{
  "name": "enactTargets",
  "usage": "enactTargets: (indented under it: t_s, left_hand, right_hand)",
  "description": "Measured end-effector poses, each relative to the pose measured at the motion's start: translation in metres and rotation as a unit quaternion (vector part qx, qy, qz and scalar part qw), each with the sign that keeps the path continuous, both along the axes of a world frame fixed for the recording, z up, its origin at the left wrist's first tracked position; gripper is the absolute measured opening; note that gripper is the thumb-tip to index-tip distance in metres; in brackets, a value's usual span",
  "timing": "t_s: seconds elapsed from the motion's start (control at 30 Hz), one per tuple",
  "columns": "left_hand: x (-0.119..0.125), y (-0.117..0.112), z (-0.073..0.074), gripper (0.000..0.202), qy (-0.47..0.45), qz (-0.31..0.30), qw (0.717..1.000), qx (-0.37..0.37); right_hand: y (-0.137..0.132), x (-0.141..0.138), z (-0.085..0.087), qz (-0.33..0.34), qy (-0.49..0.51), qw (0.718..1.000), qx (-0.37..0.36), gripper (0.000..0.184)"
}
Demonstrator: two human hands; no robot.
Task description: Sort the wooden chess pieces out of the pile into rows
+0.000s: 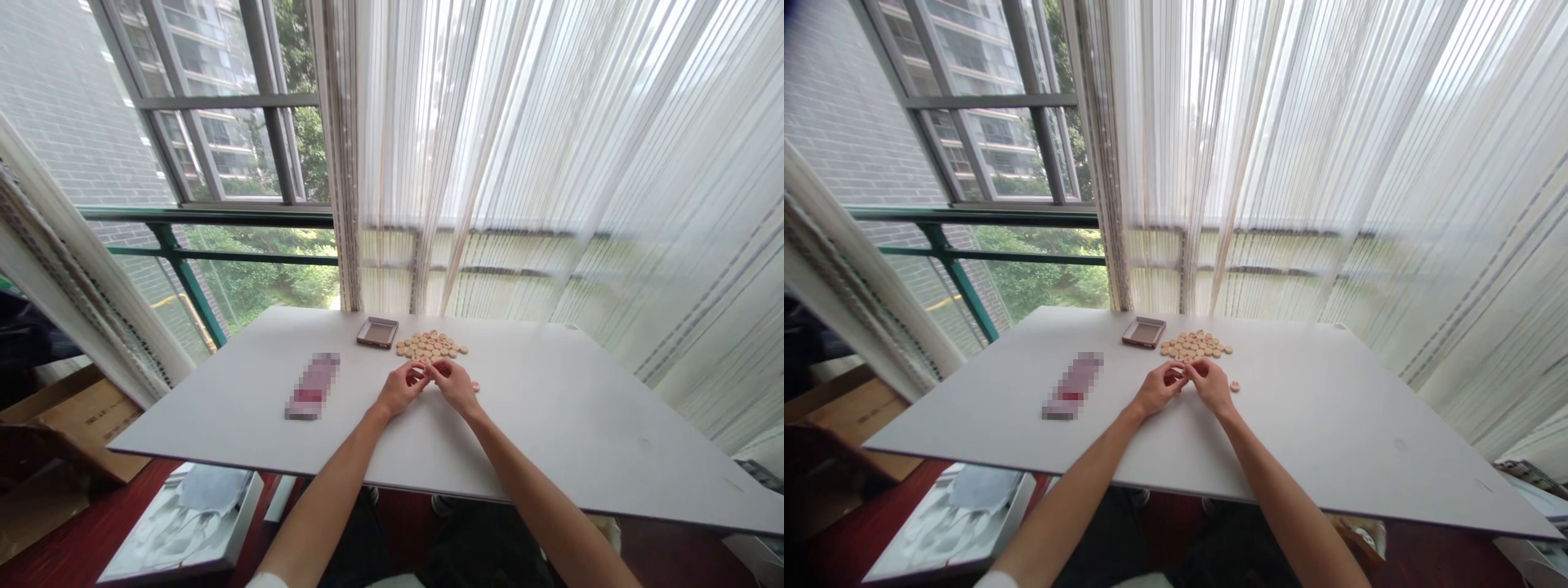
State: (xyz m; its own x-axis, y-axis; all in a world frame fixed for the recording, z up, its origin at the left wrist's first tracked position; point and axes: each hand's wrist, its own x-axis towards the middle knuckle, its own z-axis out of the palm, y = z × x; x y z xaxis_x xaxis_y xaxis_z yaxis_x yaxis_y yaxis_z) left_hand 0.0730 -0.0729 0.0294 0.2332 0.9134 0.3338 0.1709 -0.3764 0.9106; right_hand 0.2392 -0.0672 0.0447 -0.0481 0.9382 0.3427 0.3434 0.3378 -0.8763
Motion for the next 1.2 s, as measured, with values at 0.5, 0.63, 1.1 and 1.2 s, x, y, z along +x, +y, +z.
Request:
enactTargets:
  t_s: [0.5,0.63,1.1,1.2]
  left_hand:
    - [-0.001,-0.003,0.003,0.038,0.039,0.054,0.997,0.027]
    - [-0.002,-0.003,0.004,0.034,0.052,0.044,0.997,0.036]
    - [-0.007,0.0,0.004,0.031,0.039,0.046,0.997,0.043]
    - [-0.008,0.001,0.003,0.032,0.029,0.051,0.998,0.04]
  right_hand:
    - [-0.019,-0.016,-0.009,0.041,0.111,0.993,-0.003,0.033]
    - [-0.02,-0.018,-0.013,0.014,0.116,0.993,0.006,0.032]
    - [-0.025,-0.022,-0.014,0.03,0.025,0.998,0.045,0.024]
    - [-0.025,-0.023,-0.015,0.032,0.021,0.998,0.053,0.024]
